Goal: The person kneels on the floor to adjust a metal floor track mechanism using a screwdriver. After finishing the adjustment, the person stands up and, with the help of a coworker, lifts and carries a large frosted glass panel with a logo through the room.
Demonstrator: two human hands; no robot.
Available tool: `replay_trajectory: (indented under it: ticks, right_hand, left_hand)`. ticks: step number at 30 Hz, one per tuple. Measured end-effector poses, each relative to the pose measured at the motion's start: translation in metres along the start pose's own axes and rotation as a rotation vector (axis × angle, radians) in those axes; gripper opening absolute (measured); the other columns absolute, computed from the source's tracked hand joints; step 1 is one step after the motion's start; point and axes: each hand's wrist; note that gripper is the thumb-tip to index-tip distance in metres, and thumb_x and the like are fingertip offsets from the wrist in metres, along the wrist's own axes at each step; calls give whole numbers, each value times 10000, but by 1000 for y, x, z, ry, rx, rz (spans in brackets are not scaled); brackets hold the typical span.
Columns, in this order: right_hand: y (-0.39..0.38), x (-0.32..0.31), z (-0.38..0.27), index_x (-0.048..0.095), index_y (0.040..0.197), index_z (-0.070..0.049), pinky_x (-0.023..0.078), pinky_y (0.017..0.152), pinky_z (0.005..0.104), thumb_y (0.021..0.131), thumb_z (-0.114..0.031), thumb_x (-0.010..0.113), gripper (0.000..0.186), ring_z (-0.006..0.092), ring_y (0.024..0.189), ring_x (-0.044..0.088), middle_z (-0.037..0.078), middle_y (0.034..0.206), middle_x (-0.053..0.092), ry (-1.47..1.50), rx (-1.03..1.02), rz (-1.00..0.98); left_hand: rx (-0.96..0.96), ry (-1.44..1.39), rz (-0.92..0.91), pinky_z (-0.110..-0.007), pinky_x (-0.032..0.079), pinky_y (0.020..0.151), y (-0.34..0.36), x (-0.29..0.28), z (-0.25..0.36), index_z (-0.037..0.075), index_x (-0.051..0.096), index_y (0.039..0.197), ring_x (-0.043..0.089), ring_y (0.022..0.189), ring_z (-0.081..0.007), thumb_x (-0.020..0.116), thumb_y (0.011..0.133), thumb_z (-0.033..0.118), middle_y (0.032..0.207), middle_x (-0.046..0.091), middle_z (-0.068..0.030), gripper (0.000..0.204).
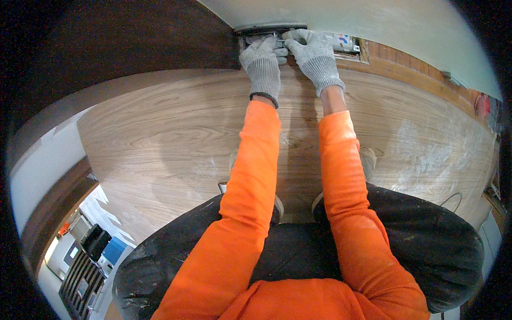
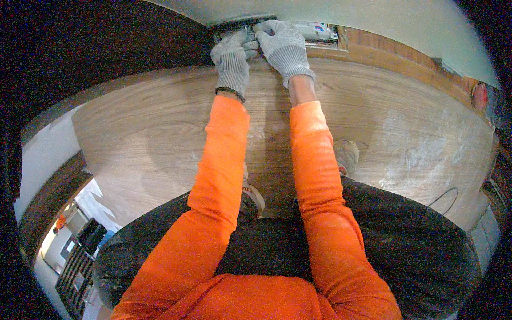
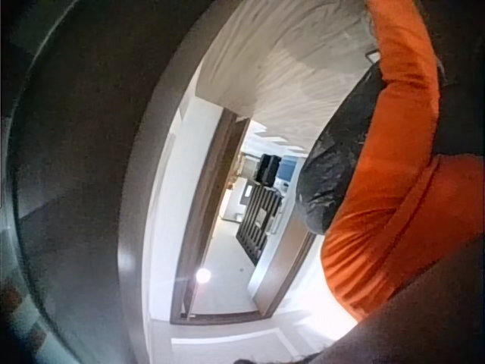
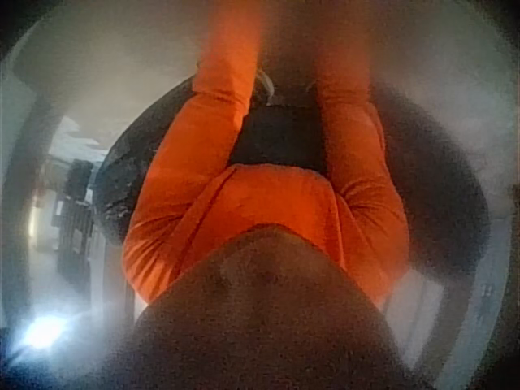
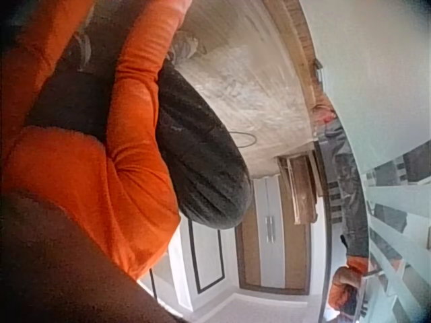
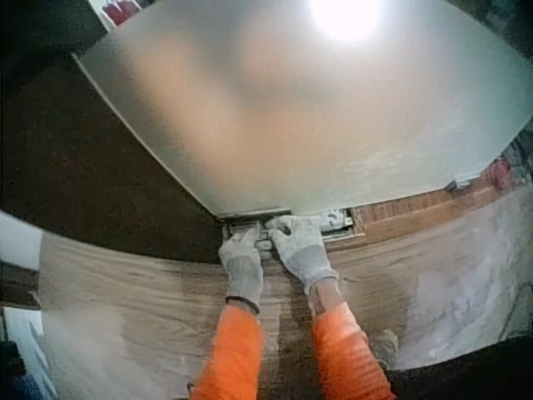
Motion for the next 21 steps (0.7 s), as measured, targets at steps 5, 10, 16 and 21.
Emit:
replay_trajectory:
  ticks: [5,10,16,21]
  right_hand:
    - [4,-1,2,760,1057,-107,496,958,456,903,-372,643,328,370,1046,657,183,1053,720,-23,1,-37]
    - [7,0,4,765,1044,-102,492,959,466,910,-387,634,341,381,1054,653,187,1061,721,-41,40,-30]
    - [2,8,4,769,1044,-116,504,939,458,911,-386,637,329,369,1027,667,173,1050,728,8,-17,57]
    - [-4,3,-6,764,1053,-130,517,918,459,904,-396,643,328,355,1005,680,163,1042,732,-126,1,101]
  left_hand:
    - [-59,-79,-7,-281,538,468,-2,-1,3,-39,670,969,664,573,-182,681,916,71,800,712,-122,122]
    - [-117,-56,2,-306,550,484,-2,2,6,-33,678,958,667,575,-198,686,915,81,765,706,-126,122]
    - [-92,-99,51,-317,569,515,9,4,-1,-51,676,973,686,606,-222,678,921,70,791,713,-138,132]
    - [56,-118,-44,-306,584,536,14,1,-15,-78,667,981,697,615,-228,647,929,30,846,724,-171,122]
Point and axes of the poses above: each hand's wrist, its own y-axis towards the middle knuckle, its own x-axis out of the palm, z = x × y
